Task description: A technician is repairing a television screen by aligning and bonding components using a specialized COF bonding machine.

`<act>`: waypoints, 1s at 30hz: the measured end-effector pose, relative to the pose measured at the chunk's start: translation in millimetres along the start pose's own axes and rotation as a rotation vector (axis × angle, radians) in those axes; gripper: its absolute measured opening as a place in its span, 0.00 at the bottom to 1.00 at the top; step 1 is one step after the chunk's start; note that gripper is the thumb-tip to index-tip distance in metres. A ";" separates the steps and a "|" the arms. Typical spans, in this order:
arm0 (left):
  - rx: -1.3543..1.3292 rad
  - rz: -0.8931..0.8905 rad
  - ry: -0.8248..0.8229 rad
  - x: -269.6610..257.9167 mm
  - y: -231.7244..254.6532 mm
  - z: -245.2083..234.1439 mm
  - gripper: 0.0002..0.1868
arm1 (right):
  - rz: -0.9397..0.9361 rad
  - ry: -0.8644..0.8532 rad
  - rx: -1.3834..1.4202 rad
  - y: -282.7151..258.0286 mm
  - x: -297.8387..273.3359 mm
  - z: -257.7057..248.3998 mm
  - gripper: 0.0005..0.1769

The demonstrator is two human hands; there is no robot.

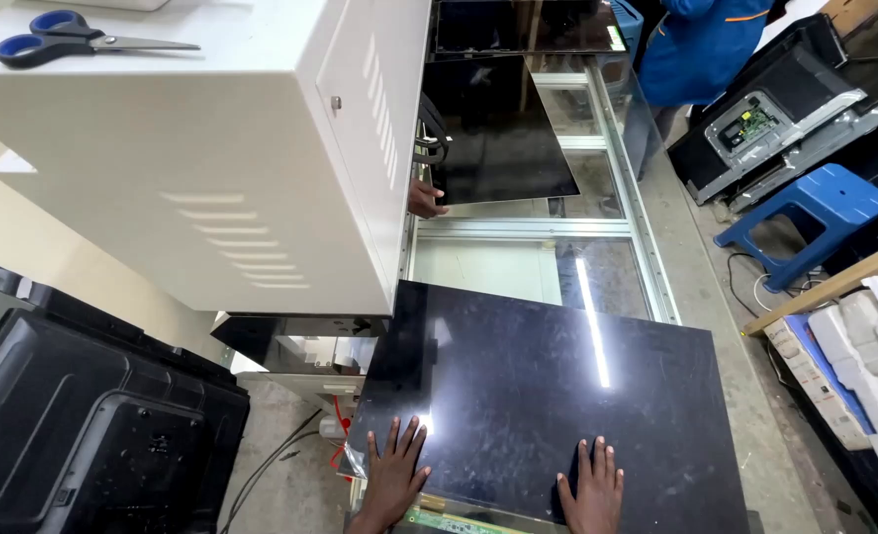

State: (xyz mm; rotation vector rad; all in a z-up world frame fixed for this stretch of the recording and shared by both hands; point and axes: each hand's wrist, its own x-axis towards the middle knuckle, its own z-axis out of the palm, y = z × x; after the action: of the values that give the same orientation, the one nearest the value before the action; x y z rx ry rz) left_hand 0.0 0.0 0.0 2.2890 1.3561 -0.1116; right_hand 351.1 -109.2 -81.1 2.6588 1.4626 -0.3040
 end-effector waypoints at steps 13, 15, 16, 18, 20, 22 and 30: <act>-0.020 -0.015 -0.036 -2.0 2.2 -3.9 0.34 | -0.001 0.038 -0.019 1.5 0.7 5.9 0.45; -0.021 0.006 0.001 -2.6 1.4 -3.0 0.34 | 0.010 0.029 -0.027 1.1 1.4 7.1 0.45; -0.020 0.006 0.003 -2.0 0.9 -2.1 0.34 | 0.010 0.031 -0.026 0.5 1.3 6.0 0.45; -0.016 -0.004 -0.013 -1.2 0.5 0.0 0.34 | 0.009 0.024 -0.019 -0.1 0.5 3.6 0.45; -0.022 -0.010 -0.028 -2.4 2.5 -4.6 0.34 | 0.012 0.027 -0.029 0.6 1.1 7.0 0.45; -0.029 -0.018 -0.042 -3.0 3.7 -6.6 0.34 | 0.014 0.030 -0.040 2.0 2.3 10.7 0.44; -0.027 -0.032 -0.069 -2.9 5.4 -10.4 0.34 | 0.021 0.022 -0.067 -0.3 1.5 6.1 0.44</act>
State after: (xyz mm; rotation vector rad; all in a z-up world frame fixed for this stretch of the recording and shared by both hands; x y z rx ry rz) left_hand 1.4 0.0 12.0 2.2214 1.3512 -0.1799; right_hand 350.8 -108.9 -87.4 2.6306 1.4236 -0.2210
